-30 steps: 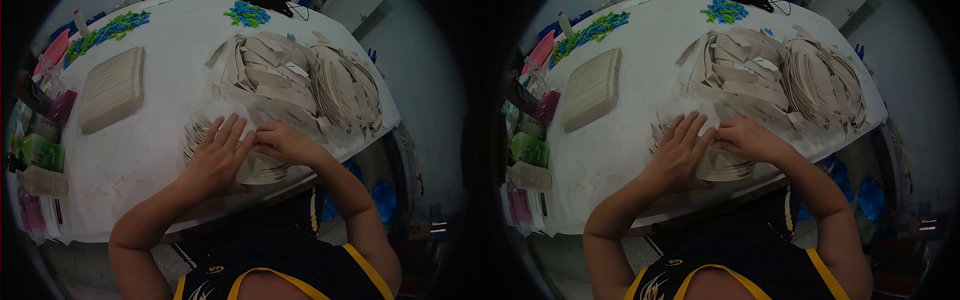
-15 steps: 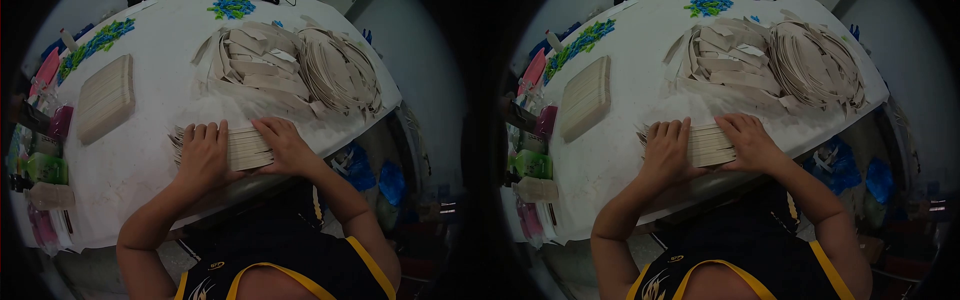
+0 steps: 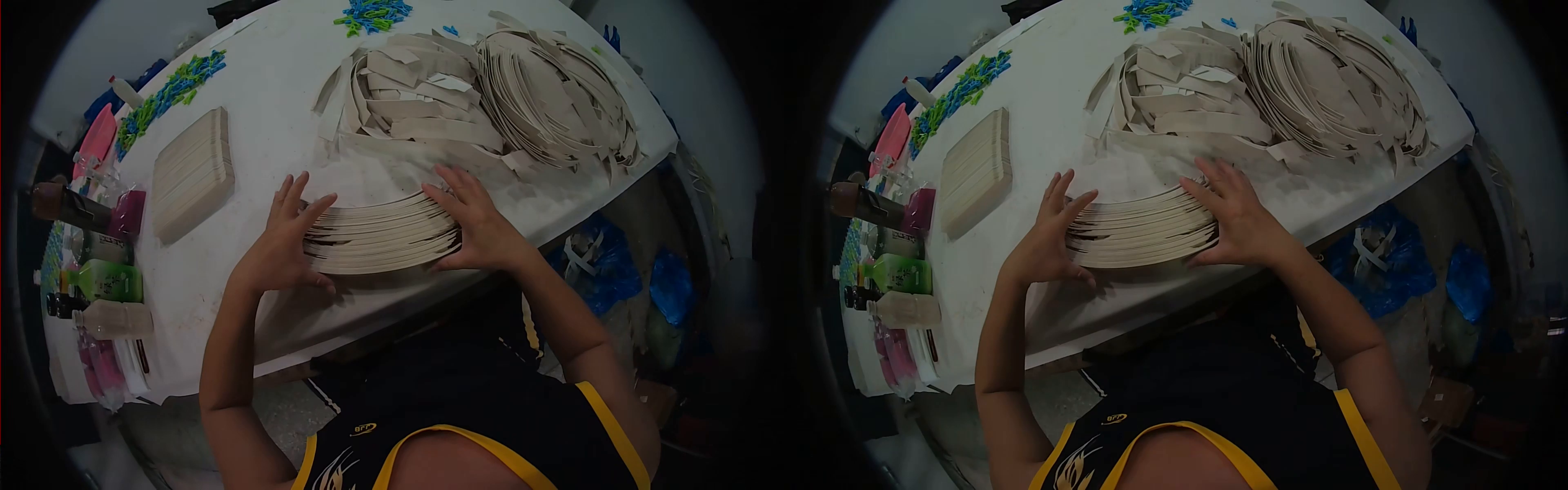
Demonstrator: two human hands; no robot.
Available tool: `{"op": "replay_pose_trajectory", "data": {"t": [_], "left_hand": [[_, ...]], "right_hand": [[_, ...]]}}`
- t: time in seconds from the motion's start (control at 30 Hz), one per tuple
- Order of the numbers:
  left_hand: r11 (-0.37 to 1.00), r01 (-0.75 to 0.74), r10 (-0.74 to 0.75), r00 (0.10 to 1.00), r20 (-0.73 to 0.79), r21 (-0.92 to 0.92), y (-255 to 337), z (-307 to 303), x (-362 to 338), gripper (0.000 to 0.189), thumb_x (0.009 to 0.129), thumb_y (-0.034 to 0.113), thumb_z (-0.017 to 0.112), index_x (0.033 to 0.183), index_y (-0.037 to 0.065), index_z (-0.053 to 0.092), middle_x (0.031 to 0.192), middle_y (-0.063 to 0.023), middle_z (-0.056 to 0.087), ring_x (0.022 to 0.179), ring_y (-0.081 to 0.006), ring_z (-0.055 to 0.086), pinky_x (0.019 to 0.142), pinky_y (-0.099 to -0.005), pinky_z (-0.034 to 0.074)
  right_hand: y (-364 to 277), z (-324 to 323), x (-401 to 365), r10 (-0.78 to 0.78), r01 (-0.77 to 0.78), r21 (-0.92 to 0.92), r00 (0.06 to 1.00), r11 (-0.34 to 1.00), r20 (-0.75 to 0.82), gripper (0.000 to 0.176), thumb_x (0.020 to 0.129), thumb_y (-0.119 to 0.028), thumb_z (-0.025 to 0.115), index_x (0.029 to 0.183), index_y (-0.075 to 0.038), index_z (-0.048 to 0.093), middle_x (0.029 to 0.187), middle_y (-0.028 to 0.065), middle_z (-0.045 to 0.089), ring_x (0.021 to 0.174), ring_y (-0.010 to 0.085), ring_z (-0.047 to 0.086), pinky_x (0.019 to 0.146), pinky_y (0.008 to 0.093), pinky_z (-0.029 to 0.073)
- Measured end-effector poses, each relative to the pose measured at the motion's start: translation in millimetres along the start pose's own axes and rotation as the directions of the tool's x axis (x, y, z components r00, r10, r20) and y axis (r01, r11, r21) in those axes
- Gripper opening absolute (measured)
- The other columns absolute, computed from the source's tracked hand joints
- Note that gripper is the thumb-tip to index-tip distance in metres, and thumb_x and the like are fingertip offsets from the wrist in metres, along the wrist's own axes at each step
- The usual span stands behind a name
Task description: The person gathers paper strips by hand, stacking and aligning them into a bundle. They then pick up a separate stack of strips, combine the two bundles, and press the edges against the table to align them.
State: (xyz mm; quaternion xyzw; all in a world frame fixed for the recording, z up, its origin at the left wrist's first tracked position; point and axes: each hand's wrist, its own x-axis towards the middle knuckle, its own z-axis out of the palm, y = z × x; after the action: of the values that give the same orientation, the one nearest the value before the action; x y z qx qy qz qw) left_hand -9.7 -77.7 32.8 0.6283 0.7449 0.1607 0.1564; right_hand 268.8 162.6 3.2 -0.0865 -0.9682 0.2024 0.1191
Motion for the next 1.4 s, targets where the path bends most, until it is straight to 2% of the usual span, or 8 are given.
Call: {"op": "replay_pose_trajectory", "data": {"t": [0.17,0.27,0.33,0.47,0.57,0.63,0.83,1.4], "left_hand": [[0.971,0.059,-0.051,0.998,0.038,-0.231,16,6,-4,0.129,0.044,0.028,0.107,0.158,0.021,0.046,0.175,-0.0226,0.009,0.161,-0.0457,0.014,0.123,-0.0552,0.037],[0.964,0.107,-0.096,0.994,0.059,-0.245,20,3,-8,0.126,0.048,0.033,0.105,0.158,0.018,0.046,0.174,-0.022,0.015,0.16,-0.0439,0.019,0.125,-0.053,0.035],[0.999,0.035,-0.036,0.999,0.01,0.039,23,2,-7,0.125,0.049,0.04,0.104,0.157,0.014,0.047,0.169,-0.0224,0.029,0.157,-0.0444,0.024,0.125,-0.053,0.035],[0.984,0.06,-0.056,0.998,-0.028,0.167,20,-5,-8,0.127,0.048,0.046,0.103,0.156,0.012,0.048,0.158,-0.0223,0.043,0.153,-0.0434,0.031,0.125,-0.0534,0.034],[0.984,0.055,-0.04,0.995,-0.091,0.169,9,3,-8,0.127,0.045,0.046,0.104,0.153,0.01,0.05,0.151,-0.0214,0.048,0.148,-0.042,0.039,0.12,-0.0517,0.04],[0.987,0.034,-0.059,0.986,-0.159,-0.159,1,11,-9,0.124,0.044,0.044,0.105,0.151,0.009,0.052,0.148,-0.021,0.05,0.142,-0.0415,0.047,0.114,-0.0486,0.047],[0.946,0.012,-0.118,0.944,-0.309,-0.323,2,37,-18,0.101,0.056,0.027,0.101,0.145,0.007,0.058,0.148,-0.0194,0.054,0.134,-0.0362,0.058,0.11,-0.0444,0.052],[0.932,0.068,-0.233,0.865,-0.444,-0.355,32,67,-29,0.093,0.061,0.018,0.101,0.144,0.007,0.06,0.167,-0.0214,0.036,0.154,-0.0385,0.038,0.117,-0.0464,0.047]], "right_hand": [[-29,9,7,-0.045,0.046,0.122,0.999,0.992,-0.011,0.121,0.061,-0.034,0.097,0.163,-0.011,0.037,0.171,0.0221,0.023,0.157,0.0471,0.023,0.127,0.0551,0.028],[-20,7,10,-0.038,0.03,0.14,0.998,0.99,0.052,0.121,0.061,-0.042,0.096,0.161,-0.009,0.037,0.166,0.0236,0.03,0.154,0.0478,0.028,0.127,0.0567,0.026],[-15,1,12,-0.052,0.048,0.064,0.997,0.997,0.056,0.119,0.059,-0.039,0.096,0.16,-0.009,0.04,0.162,0.0233,0.034,0.152,0.0459,0.03,0.126,0.0549,0.029],[-1,5,20,-0.088,0.087,-0.083,0.996,0.993,-0.007,0.113,0.056,-0.039,0.097,0.151,-0.006,0.047,0.144,0.0219,0.048,0.141,0.0425,0.041,0.12,0.0522,0.036],[8,9,28,-0.059,0.062,0.058,0.997,0.996,-0.051,0.109,0.054,-0.04,0.098,0.146,-0.005,0.051,0.138,0.0208,0.051,0.135,0.0409,0.046,0.119,0.0515,0.037],[8,13,28,-0.015,0.023,0.082,0.996,0.996,-0.088,0.109,0.054,-0.04,0.099,0.146,-0.004,0.051,0.138,0.0205,0.051,0.132,0.0404,0.048,0.118,0.0501,0.039],[-1,25,19,0.112,-0.064,0.268,0.98,0.961,-0.165,0.11,0.058,-0.039,0.096,0.149,0.001,0.048,0.139,0.0217,0.049,0.13,0.0405,0.052,0.114,0.0455,0.045],[11,30,7,0.015,0.013,0.278,0.995,0.96,-0.099,0.112,0.071,-0.031,0.086,0.162,0.001,0.028,0.167,0.0299,0.024,0.154,0.0482,0.027,0.127,0.0507,0.029]]}}
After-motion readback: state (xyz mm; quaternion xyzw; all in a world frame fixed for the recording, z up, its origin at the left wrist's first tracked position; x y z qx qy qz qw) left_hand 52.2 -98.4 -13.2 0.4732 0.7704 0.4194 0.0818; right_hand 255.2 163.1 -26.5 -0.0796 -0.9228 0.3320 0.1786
